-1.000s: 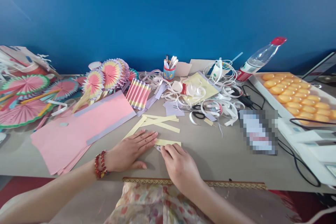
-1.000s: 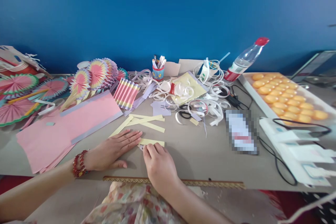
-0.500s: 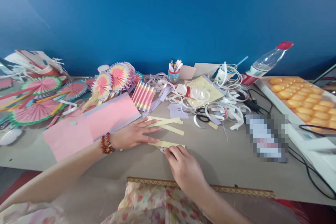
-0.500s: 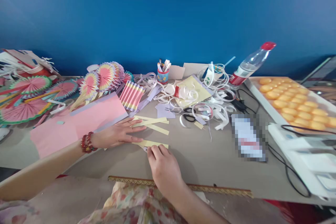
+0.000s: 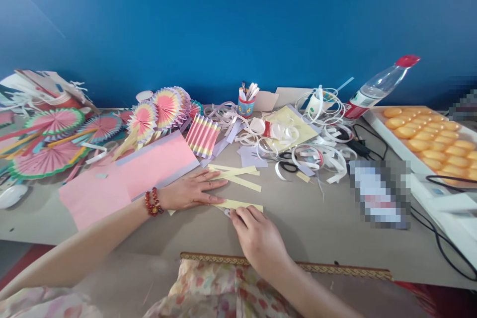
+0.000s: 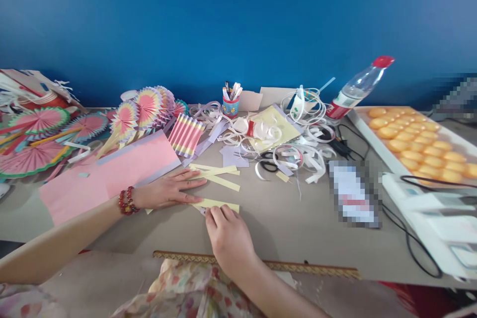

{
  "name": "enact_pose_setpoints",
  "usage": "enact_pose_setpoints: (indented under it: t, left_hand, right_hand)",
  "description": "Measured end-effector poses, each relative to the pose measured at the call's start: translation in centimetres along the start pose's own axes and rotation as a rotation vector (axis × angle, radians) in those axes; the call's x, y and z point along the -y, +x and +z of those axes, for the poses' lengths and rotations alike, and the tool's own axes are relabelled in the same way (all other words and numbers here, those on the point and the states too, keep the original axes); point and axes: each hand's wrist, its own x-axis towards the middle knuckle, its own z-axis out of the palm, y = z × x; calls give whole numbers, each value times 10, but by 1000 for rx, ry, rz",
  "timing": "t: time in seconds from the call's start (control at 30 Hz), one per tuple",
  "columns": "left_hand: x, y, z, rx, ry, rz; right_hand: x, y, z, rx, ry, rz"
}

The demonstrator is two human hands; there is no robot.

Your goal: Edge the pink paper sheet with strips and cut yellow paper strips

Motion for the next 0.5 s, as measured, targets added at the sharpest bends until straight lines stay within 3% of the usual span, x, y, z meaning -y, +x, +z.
enact_pose_setpoints:
  t: [0.5]
  left_hand:
    - [3, -2, -6, 88, -70, 11]
  right_hand:
    - [13, 12, 0, 48, -27, 6]
